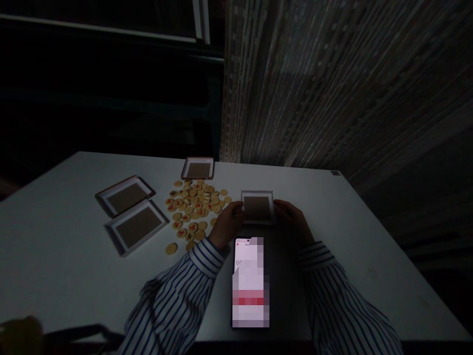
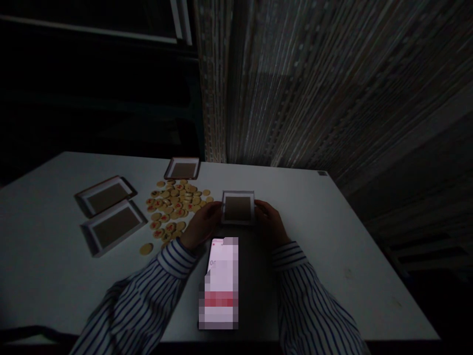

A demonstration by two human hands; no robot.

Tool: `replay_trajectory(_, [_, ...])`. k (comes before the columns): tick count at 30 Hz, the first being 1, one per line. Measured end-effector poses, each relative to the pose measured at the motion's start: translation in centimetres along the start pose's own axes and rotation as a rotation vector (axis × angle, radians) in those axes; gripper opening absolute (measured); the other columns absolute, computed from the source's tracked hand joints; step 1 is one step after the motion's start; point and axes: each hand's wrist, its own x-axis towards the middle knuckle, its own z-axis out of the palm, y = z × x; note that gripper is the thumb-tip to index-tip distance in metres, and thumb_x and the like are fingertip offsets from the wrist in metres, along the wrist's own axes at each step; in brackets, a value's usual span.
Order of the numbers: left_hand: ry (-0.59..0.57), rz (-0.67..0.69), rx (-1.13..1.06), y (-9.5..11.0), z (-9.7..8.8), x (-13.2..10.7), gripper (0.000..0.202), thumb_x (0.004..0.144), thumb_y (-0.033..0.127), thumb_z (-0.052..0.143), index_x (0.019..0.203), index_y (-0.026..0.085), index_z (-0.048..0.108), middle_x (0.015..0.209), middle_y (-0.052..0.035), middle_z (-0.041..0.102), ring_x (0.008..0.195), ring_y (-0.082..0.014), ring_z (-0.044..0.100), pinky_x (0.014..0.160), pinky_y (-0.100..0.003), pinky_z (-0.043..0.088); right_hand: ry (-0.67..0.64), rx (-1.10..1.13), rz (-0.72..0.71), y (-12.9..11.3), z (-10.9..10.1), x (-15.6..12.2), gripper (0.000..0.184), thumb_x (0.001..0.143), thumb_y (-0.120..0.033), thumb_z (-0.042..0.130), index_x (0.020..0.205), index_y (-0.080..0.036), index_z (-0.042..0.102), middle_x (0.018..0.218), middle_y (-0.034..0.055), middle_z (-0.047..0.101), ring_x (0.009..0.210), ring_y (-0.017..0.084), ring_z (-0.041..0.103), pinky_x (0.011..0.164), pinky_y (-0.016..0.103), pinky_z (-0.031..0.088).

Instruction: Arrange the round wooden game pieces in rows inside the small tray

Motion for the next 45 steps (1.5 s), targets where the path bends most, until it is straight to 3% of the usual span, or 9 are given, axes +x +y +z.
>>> replay_trajectory(9, [-0.011, 0.053, 0.121, -0.6, -0.1, 0.0, 0.027, 0.079, 0.021, 0.052, 0.103, 0.015, 0.061, 0.1, -0.0099, 0.065, 0.094, -0.0208, 0.059, 0.085, -0.035, 0.045, -0.011, -0.206, -0.05, 0.5, 0.2, -0.3, 0.034, 0.082, -0.034, 0.05, 0.111, -0.019, 0.06, 0.109, 0.0096, 0.065, 0.097, 0.022, 0.06, 0.086, 0.038, 0.046])
replay_trajectory(17, [-0.015, 0.051, 0.165, 0.3, -0.2, -0.4, 0.026, 0.078, 0.019, 0.052, 0.102, 0.016, 0.062, 0.094, -0.0071, 0.066, 0.094, -0.0213, 0.059, 0.086, -0.036, 0.045, -0.038, -0.395, -0.07, 1.1, 0.3, -0.4, 0.037, 0.085, -0.032, 0.043, 0.117, -0.019, 0.056, 0.107, 0.0099, 0.064, 0.093, 0.022, 0.06, 0.082, 0.038, 0.047])
replay_trajectory(24, [-0.021, 0.057, 0.217, -0.1, -0.2, -0.4, 0.029, 0.08, 0.023, 0.05, 0.105, 0.014, 0.06, 0.098, -0.0094, 0.065, 0.093, -0.0217, 0.059, 0.084, -0.037, 0.045, -0.02, -0.533, -0.092, 1.3, 0.3, -0.5, 0.04, 0.084, -0.031, 0.042, 0.119, -0.018, 0.056, 0.101, 0.0112, 0.065, 0.088, 0.022, 0.06, 0.079, 0.037, 0.048])
replay_trajectory(45, [-0.03, 0.029, 0.246, 0.1, -0.3, -0.3, 0.031, 0.083, 0.026, 0.046, 0.108, 0.013, 0.058, 0.103, -0.0109, 0.065, 0.094, -0.0206, 0.059, 0.084, -0.035, 0.046, -0.028, -0.629, -0.106, 0.4, 0.6, -0.9, 0.04, 0.085, -0.025, 0.04, 0.119, -0.013, 0.056, 0.097, 0.012, 0.067, 0.087, 0.021, 0.061, 0.077, 0.035, 0.049])
